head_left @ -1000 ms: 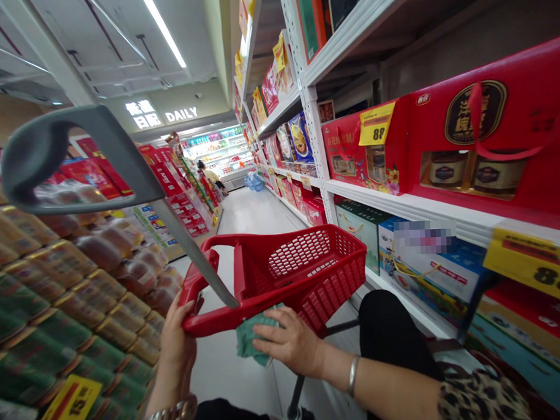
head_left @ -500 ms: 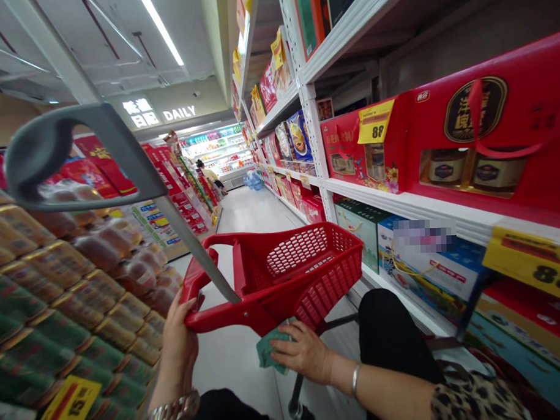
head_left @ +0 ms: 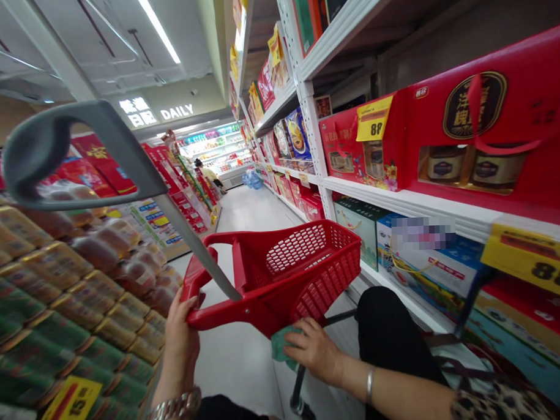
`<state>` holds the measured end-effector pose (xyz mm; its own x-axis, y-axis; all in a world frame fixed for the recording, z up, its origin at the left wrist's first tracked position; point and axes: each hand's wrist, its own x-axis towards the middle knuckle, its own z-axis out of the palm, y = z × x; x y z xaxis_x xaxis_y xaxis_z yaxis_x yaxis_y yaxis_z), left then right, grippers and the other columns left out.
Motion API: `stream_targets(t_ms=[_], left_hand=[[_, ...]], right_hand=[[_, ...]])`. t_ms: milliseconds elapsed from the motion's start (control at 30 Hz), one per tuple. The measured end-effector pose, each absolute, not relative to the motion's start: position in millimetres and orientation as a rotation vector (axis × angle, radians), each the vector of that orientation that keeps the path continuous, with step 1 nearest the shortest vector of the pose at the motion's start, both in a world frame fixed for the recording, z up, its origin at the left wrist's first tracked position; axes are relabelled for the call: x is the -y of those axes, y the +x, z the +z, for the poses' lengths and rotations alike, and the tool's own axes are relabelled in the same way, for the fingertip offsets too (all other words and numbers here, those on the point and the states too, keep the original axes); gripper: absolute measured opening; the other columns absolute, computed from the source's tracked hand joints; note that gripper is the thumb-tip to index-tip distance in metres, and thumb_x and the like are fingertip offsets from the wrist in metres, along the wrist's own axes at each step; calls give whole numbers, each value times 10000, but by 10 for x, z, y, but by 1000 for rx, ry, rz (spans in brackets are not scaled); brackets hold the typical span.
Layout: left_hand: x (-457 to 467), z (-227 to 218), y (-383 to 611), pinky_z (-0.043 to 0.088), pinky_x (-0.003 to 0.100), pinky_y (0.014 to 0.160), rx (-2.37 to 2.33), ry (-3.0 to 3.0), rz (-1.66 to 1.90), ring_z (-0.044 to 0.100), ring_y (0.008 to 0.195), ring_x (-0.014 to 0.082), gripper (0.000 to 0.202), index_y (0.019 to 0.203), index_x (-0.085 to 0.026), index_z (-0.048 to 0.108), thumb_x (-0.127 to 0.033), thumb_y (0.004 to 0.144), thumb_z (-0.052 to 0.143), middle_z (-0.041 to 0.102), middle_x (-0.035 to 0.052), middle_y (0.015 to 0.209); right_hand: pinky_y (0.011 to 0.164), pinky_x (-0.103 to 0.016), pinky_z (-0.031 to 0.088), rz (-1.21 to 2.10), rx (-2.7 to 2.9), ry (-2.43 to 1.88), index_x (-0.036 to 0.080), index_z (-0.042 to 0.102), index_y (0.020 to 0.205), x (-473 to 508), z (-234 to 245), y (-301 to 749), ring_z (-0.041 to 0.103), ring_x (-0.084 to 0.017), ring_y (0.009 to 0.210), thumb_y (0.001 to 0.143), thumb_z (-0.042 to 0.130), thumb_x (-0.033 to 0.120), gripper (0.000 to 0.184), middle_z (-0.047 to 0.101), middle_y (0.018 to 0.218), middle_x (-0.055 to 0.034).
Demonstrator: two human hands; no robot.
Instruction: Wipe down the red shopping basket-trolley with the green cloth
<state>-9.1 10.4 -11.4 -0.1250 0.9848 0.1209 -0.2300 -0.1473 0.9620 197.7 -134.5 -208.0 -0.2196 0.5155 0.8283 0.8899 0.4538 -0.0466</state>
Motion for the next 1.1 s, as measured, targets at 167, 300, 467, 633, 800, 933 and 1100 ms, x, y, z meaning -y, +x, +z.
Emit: stream_targets(t_ms=[167, 300, 467, 633, 800, 933, 1100], left_hand=[[-113, -125, -87, 583, 273, 899, -1013, 1119, 1506, 687, 920, 144, 433, 1145, -213, 675, -207, 712, 667, 677, 31, 1232], [-77, -75, -57, 573, 252, 906, -1028, 1076, 1494, 679, 894, 124, 399, 1101, -199, 671, -183, 702, 667, 674, 25, 1204], [-56, -56, -44, 575, 258, 910, -1030, 1053, 1489, 685, 894, 131, 401, 1082, -207, 674, -173, 682, 669, 685, 16, 1161], [-88, -92, -67, 572, 276, 960, -999, 1069, 1502, 682, 972, 153, 468, 1147, -214, 673, -172, 682, 675, 685, 22, 1221], [-71, -70, -56, 570, 266, 942, -1012, 1090, 1488, 683, 942, 142, 419, 1114, -208, 684, -172, 697, 671, 692, 22, 1206], [-47, -48, -39, 571, 265, 917, -1013, 1077, 1488, 683, 905, 131, 403, 1097, -207, 679, -161, 697, 671, 691, 8, 1158], [-52, -72, -36, 572, 267, 930, -1004, 1093, 1503, 685, 938, 136, 372, 1061, -208, 686, -164, 692, 681, 688, 4, 1174]], right_hand=[[1006, -410, 487, -781, 1738, -992, 262, 746, 1115, 1265, -1497, 1982, 576, -226, 1195, 991, 651, 181, 176, 760, 1202, -9], [1057, -416, 490, -781, 1813, -1003, 306, 729, 1174, 1092, -1395, 2099, 562, -202, 1262, 986, 674, 185, 230, 745, 1249, -9], [1050, -411, 506, -826, 1868, -916, 282, 738, 1159, 981, -1514, 2318, 571, -202, 1275, 963, 705, 163, 232, 751, 1227, -17], [1046, -415, 518, -801, 1918, -1007, 295, 740, 1181, 985, -1661, 2612, 579, -191, 1267, 976, 670, 134, 269, 754, 1239, -25], [1005, -416, 530, -850, 1924, -1063, 282, 754, 1159, 1052, -1761, 2968, 602, -203, 1226, 1005, 623, 136, 250, 766, 1213, -31], [992, -422, 521, -842, 1892, -1182, 280, 757, 1172, 1132, -1779, 3229, 593, -220, 1234, 1035, 568, 150, 268, 761, 1235, -41], [965, -413, 506, -747, 1780, -1341, 286, 767, 1168, 1246, -1775, 3386, 586, -227, 1212, 1026, 567, 143, 284, 764, 1217, -55]])
